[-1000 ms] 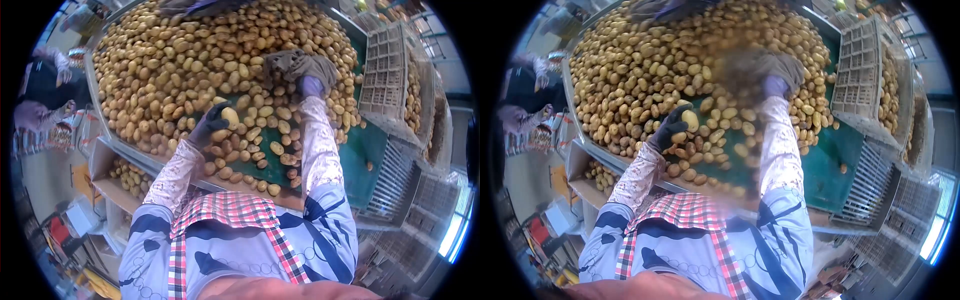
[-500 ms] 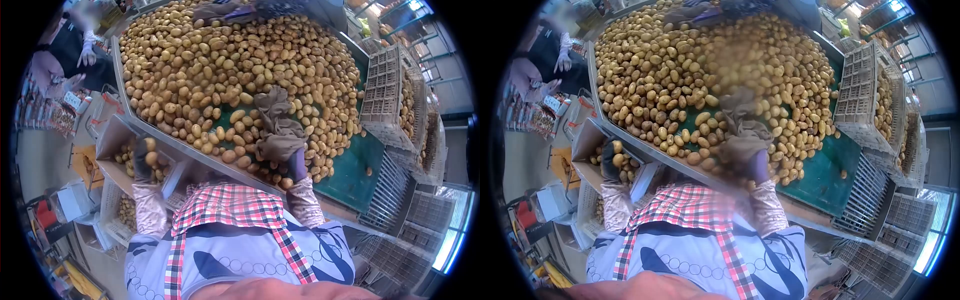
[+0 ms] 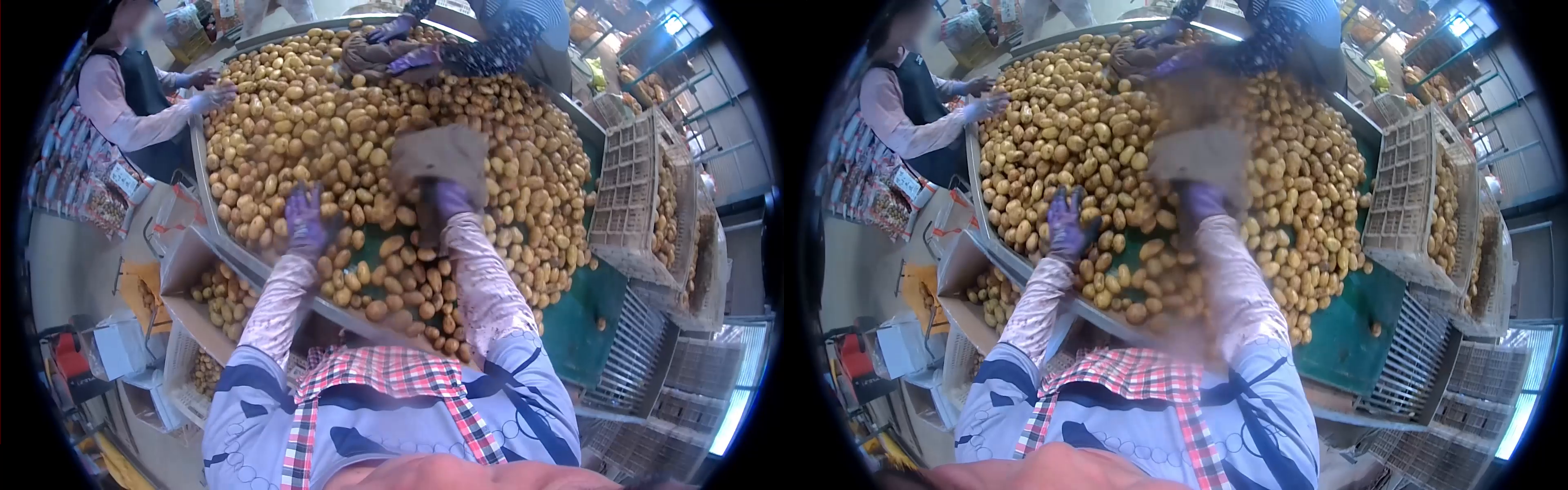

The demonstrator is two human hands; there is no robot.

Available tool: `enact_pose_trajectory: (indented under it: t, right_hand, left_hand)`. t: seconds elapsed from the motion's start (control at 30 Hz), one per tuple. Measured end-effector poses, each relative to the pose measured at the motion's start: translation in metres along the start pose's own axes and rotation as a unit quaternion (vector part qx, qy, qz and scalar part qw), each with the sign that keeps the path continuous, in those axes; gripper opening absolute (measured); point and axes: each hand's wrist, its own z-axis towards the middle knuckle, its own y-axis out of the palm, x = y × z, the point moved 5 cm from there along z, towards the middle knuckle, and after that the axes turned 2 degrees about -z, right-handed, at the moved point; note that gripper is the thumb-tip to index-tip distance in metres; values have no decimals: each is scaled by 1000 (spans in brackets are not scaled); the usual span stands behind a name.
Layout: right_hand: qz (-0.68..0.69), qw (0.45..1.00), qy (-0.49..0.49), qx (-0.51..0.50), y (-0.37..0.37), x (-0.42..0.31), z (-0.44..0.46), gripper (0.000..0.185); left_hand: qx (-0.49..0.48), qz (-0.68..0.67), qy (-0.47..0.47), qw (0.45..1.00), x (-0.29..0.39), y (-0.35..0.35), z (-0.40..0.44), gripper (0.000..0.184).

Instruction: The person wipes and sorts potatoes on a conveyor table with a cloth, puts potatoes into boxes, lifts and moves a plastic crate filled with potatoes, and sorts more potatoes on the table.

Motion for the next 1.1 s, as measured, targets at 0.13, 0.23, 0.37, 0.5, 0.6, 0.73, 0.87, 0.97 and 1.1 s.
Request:
enact_pose_trajectory:
  t: [0.13, 0.23, 0.37, 0.5, 0.6, 0.73, 0.87, 0.97, 1.1]
  right_hand:
    - [-81, 994, -26, -63, 26, -15, 55, 32]
    - [-89, 990, -30, -105, 43, -15, 103, 30]
    - [-81, 983, -26, -161, 48, -19, 137, 29]
    - [-89, 981, -43, -168, 43, -34, 101, 27]
    - [-21, 993, -65, -99, 27, -49, 16, 26]
    - [71, 995, -50, -52, -4, -57, -97, 25]
    - [129, 992, -9, -7, -31, -50, -177, 25]
    - [148, 988, 37, 35, -46, -32, -211, 25]
    - [203, 963, 112, 140, -58, -6, -210, 26]
  left_hand:
    - [-52, 14, -14, 998, 8, 54, 72, 97]
    - [-86, -7, -38, 996, 17, 57, 117, 117]
    - [-163, -3, -107, 981, 25, 45, 138, 118]
    - [-57, -3, 6, 998, 32, 70, 90, 99]
    - [-79, -39, 91, 992, 65, 77, 31, 88]
    - [-119, -176, 207, 955, 99, 57, -40, 62]
    - [-122, -253, 276, 919, 108, 8, -74, 49]
    - [-134, -255, 182, 940, 93, 12, -102, 74]
    - [-283, -21, 280, 917, 134, 37, -129, 75]
